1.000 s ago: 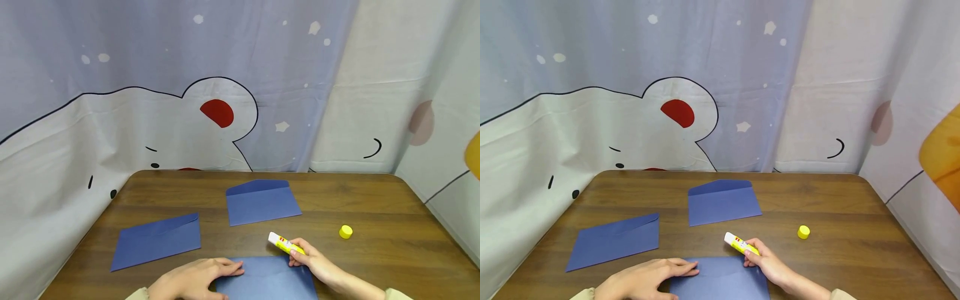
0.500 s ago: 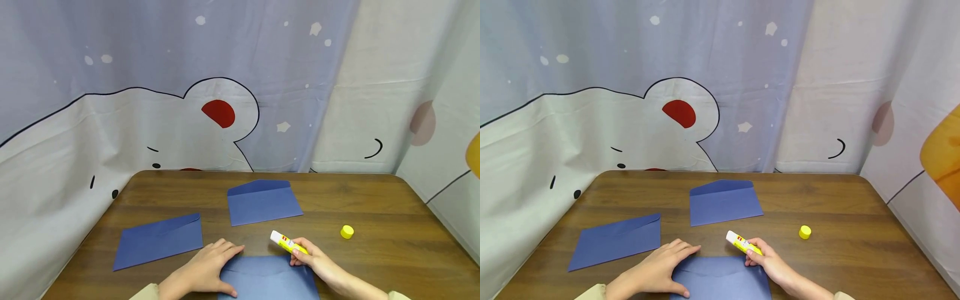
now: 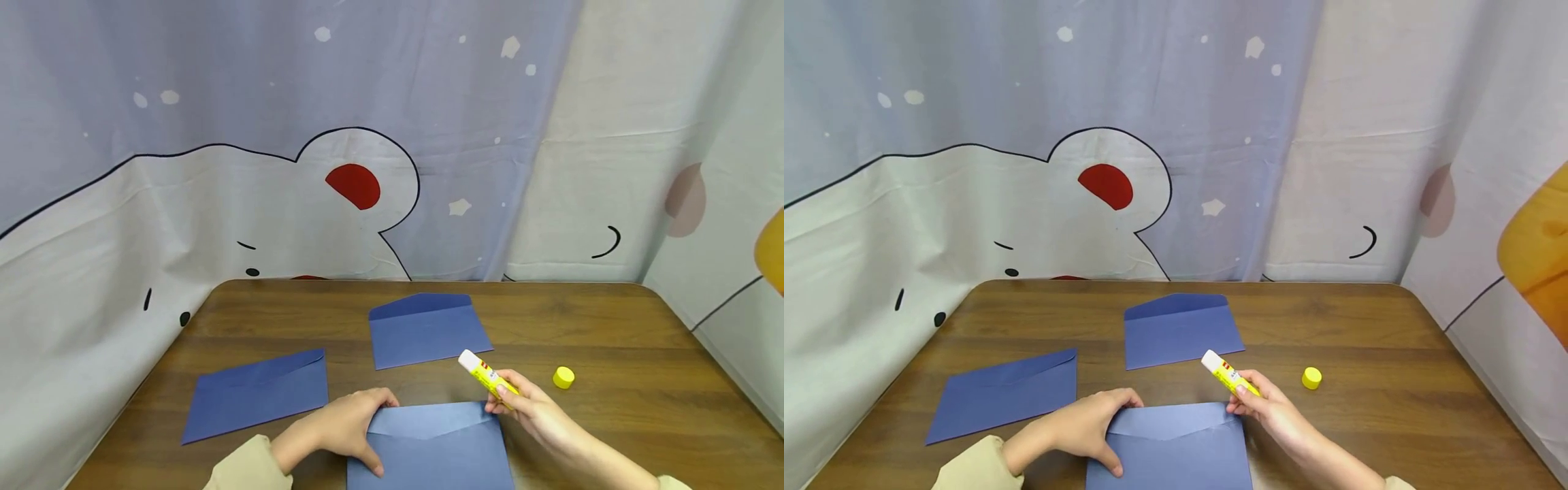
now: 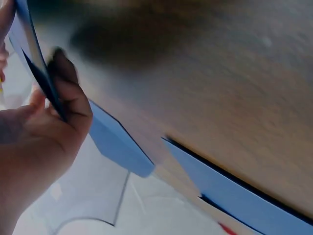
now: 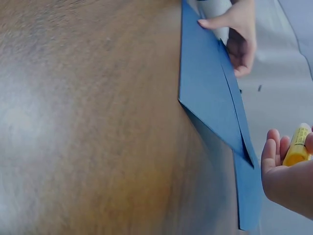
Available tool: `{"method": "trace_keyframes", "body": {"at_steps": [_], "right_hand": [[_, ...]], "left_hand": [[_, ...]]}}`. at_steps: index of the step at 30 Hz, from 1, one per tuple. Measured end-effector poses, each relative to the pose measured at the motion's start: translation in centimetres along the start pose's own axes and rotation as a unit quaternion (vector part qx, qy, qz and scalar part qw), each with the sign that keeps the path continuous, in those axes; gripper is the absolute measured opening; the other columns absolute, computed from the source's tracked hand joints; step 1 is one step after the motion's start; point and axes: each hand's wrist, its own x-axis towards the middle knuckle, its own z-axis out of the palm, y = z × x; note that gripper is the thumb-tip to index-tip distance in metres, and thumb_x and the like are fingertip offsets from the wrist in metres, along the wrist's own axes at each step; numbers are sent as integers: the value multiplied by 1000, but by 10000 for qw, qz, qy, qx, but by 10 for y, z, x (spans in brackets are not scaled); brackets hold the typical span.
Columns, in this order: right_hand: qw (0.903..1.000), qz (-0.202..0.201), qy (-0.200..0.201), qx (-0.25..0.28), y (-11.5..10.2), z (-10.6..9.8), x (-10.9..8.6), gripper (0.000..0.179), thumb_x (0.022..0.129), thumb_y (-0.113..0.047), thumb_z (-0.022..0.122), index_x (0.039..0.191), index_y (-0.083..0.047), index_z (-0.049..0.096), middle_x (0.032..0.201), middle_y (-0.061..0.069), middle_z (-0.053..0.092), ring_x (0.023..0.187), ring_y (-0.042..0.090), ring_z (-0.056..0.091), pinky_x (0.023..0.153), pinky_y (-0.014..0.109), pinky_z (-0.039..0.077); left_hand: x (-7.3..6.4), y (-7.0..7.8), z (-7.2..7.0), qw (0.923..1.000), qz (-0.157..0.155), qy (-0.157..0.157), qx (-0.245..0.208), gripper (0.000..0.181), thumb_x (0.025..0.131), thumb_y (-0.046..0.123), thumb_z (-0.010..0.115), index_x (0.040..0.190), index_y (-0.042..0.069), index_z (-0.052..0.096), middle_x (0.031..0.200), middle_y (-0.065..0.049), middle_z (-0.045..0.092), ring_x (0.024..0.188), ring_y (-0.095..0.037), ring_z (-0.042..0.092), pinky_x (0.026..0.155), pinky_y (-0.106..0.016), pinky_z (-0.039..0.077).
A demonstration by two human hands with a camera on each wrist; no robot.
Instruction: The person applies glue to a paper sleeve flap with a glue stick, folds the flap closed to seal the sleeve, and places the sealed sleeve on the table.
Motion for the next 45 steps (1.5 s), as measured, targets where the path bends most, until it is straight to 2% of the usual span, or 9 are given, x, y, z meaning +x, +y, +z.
{"method": "trace_keyframes", "body": {"at_steps": [5,9,16,22,26,32,35,40,45], "right_hand": [[9992,-305,-162,210,-6,-5,-6,31,104,-5,28,126,-16,47,106,-2,55,101,6,60,94,19,47],[9988,-337,-217,287,-9,-8,-12,33,104,-4,25,128,-14,46,107,-3,55,101,6,58,94,20,47],[9983,-297,-353,360,-6,-12,-21,35,104,-3,23,128,-14,46,108,-2,55,103,7,57,95,21,46],[9968,-401,-480,502,-3,-13,-23,37,104,-1,21,130,-13,45,109,-2,55,103,7,57,96,21,46],[9956,-445,-594,567,-1,-13,-23,39,103,0,20,131,-12,44,111,-2,55,105,7,57,97,22,46],[9937,-512,-739,669,2,-15,-25,41,103,1,18,134,-10,42,112,-1,54,106,9,57,98,22,45],[9923,-536,-807,766,3,-16,-26,41,103,2,17,134,-10,42,112,-1,54,106,10,57,98,22,45],[9913,-530,-817,882,3,-18,-27,42,103,1,16,133,-10,43,112,-2,55,106,9,58,98,22,45],[9961,-509,-520,508,0,-18,-27,43,103,1,19,132,-14,47,115,-4,61,101,6,60,92,20,46]], "left_hand": [[-12,-13,-17,9978,-103,-220,-610,76,65,28,88,128,17,48,121,3,61,105,-9,57,84,-26,47],[-33,-28,-37,9972,-241,-43,-702,81,66,29,87,134,18,45,125,1,59,107,-14,58,84,-29,46],[-77,-68,-83,9961,-550,640,-266,82,67,29,83,136,14,42,125,-6,58,103,-20,58,80,-32,46],[-105,-105,-108,9922,-1059,658,-77,82,66,24,80,137,11,43,123,-12,58,98,-20,56,77,-33,45],[-119,-124,-112,9896,-1318,538,-222,80,66,23,79,137,10,44,126,-14,56,103,-23,54,79,-34,45],[-132,-146,-107,9832,-1651,352,-689,79,67,20,77,139,9,44,130,-18,53,112,-30,51,84,-42,43],[-137,-154,-103,9840,-1669,479,-398,80,66,19,77,137,6,45,125,-16,56,109,-28,51,82,-42,44],[-140,-160,-98,9825,-1592,833,488,77,61,22,82,130,4,54,118,-14,57,105,-28,44,82,-44,43],[-136,-157,-97,9824,-1522,823,702,73,60,20,83,126,1,58,116,-15,57,106,-33,45,84,-47,43]]}}
